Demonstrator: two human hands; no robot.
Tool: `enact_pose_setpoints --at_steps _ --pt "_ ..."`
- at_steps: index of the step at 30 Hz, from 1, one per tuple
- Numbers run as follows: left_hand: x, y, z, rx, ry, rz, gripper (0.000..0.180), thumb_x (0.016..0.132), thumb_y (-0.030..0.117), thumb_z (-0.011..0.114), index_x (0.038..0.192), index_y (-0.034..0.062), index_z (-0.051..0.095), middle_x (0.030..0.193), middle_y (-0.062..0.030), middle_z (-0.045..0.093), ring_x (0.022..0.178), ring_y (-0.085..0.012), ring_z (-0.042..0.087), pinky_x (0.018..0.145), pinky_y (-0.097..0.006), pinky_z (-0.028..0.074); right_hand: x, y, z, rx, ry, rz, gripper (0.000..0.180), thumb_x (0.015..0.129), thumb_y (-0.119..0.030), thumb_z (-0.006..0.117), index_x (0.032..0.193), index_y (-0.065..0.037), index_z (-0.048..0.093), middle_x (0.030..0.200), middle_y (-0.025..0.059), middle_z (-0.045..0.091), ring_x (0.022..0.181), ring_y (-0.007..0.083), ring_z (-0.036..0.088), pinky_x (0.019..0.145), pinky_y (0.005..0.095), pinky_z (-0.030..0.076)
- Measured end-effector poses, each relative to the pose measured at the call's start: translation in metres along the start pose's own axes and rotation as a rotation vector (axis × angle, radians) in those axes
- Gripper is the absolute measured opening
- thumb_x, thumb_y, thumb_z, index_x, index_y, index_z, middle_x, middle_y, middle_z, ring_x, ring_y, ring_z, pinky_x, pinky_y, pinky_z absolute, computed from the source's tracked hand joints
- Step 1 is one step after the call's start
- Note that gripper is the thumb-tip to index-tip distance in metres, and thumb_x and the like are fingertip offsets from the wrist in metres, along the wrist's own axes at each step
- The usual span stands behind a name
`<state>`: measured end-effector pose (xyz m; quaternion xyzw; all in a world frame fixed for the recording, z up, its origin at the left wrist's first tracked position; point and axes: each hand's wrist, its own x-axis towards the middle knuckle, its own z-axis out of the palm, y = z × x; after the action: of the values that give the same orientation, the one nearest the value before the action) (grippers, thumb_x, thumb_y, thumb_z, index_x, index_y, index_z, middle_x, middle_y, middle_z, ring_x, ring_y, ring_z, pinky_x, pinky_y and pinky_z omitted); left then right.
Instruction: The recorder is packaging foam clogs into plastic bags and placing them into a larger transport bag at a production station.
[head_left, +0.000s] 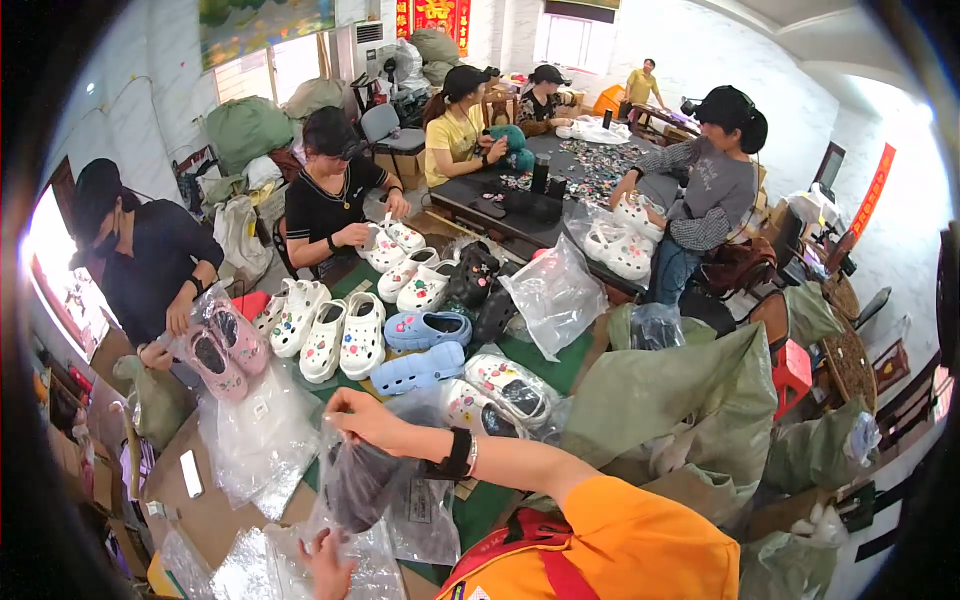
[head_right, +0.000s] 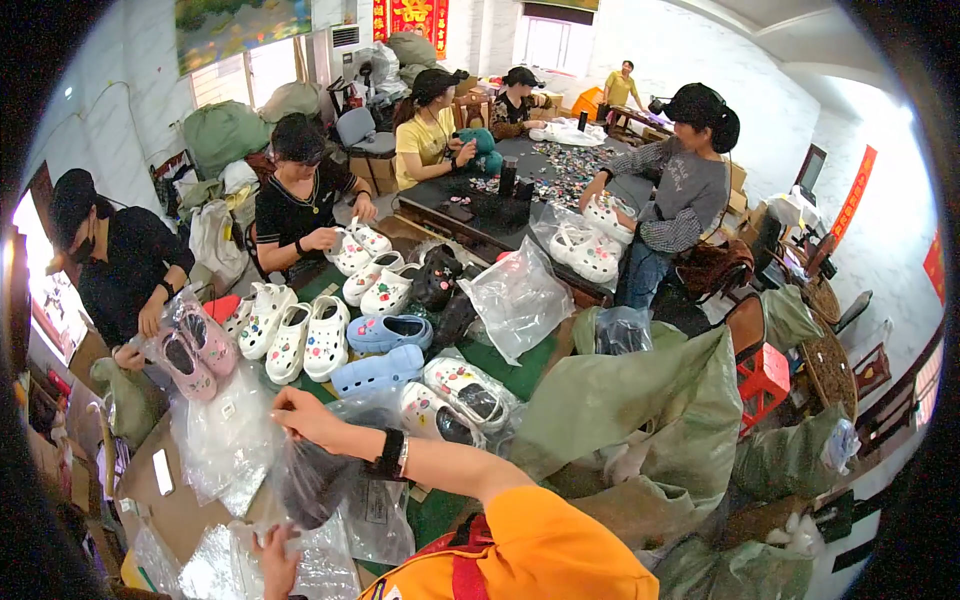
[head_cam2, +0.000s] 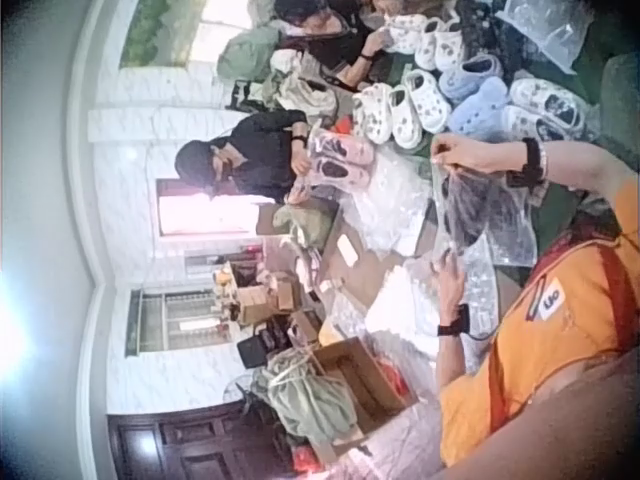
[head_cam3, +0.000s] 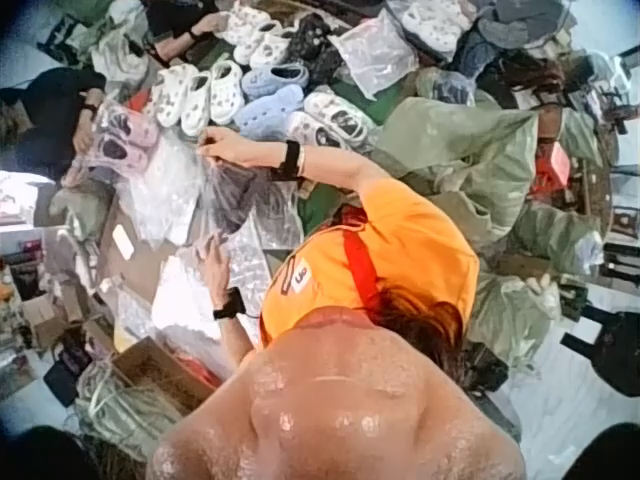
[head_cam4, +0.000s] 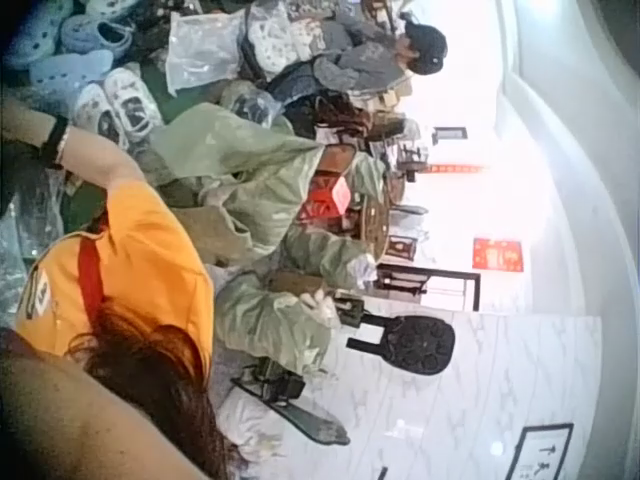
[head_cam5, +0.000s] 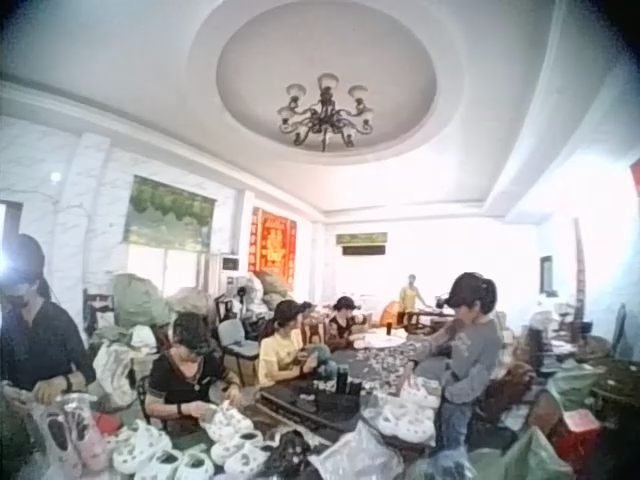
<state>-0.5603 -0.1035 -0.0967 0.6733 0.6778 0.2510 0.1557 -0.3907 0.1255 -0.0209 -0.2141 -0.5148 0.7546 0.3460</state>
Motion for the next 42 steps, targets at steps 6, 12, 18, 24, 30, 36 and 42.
enact_pose_setpoints --at_steps 6,12,18,24,30,36,42 --pt "0.011 0.0 0.045 0.129 0.101 -0.083 0.011 0.076 0.016 0.053 0.075 0.0056 0.054 0.079 -0.0102 0.055 0.086 -0.0265 0.049 0.083 -0.043 0.026 -0.018 0.011 -0.018 0.028 0.039 0.106 0.013 0.083 -0.016 0.054 0.088 -0.007 0.046 0.063 -0.0033 0.043 0.049 0.0042 0.043 0.041 0.0187 0.032" --pt "0.045 0.048 -0.003 0.339 0.321 -0.05 0.01 0.077 0.015 0.053 0.078 0.0048 0.055 0.081 -0.0106 0.055 0.082 -0.0269 0.047 0.079 -0.039 0.029 -0.026 -0.018 -0.033 0.115 0.083 0.145 0.021 0.086 -0.016 0.048 0.102 -0.003 0.053 0.053 -0.0051 0.039 0.04 0.0034 0.033 0.036 0.019 0.025" --pt "0.075 0.073 -0.046 0.363 0.602 -0.058 0.017 0.08 0.015 0.051 0.092 0.0045 0.059 0.089 -0.0123 0.057 0.072 -0.0258 0.051 0.063 -0.034 0.039 -0.046 -0.034 -0.025 0.158 0.174 0.097 0.02 0.087 -0.019 0.046 0.099 -0.004 0.052 0.056 -0.0047 0.04 0.044 0.0033 0.035 0.037 0.0183 0.026" --pt "0.063 0.076 -0.056 -0.524 0.189 -0.521 0.024 0.086 0.016 0.044 0.101 0.0032 0.057 0.074 -0.0027 0.056 0.061 -0.0076 0.051 0.06 -0.024 0.042 -0.078 0.006 -0.029 0.064 0.226 0.248 0.012 0.086 -0.017 0.045 0.093 -0.009 0.05 0.066 -0.0044 0.042 0.052 0.0041 0.038 0.042 0.02 0.03" --pt "0.076 0.062 -0.015 -0.84 0.337 -0.127 0.02 0.082 0.013 0.043 0.08 -0.0013 0.057 0.079 -0.0042 0.058 0.072 -0.0111 0.051 0.065 -0.024 0.039 -0.093 0.036 -0.065 -0.242 0.266 -0.045 0.006 0.085 -0.014 0.045 0.083 -0.011 0.049 0.07 -0.0013 0.044 0.058 0.0082 0.042 0.051 0.0211 0.036" --pt "0.076 0.057 -0.004 -0.956 0.134 -0.074 0.023 0.082 0.017 0.042 0.072 -0.0015 0.052 0.078 -0.0043 0.051 0.074 -0.012 0.046 0.069 -0.025 0.036 -0.1 0.021 -0.046 0.297 0.278 0.373 0.011 0.087 -0.019 0.044 0.092 -0.01 0.047 0.074 -0.0013 0.047 0.059 0.008 0.043 0.051 0.0212 0.036" --pt "0.077 0.07 -0.01 -0.596 0.132 -0.085 0.03 0.071 0.015 0.06 0.098 0.0027 0.054 0.067 -0.0029 0.052 0.062 -0.007 0.045 0.059 -0.022 0.038 -0.107 0.03 -0.037 0.261 0.171 0.322 0.01 0.088 -0.019 0.044 0.093 -0.01 0.047 0.074 -0.0012 0.047 0.058 0.0078 0.042 0.049 0.0217 0.034"
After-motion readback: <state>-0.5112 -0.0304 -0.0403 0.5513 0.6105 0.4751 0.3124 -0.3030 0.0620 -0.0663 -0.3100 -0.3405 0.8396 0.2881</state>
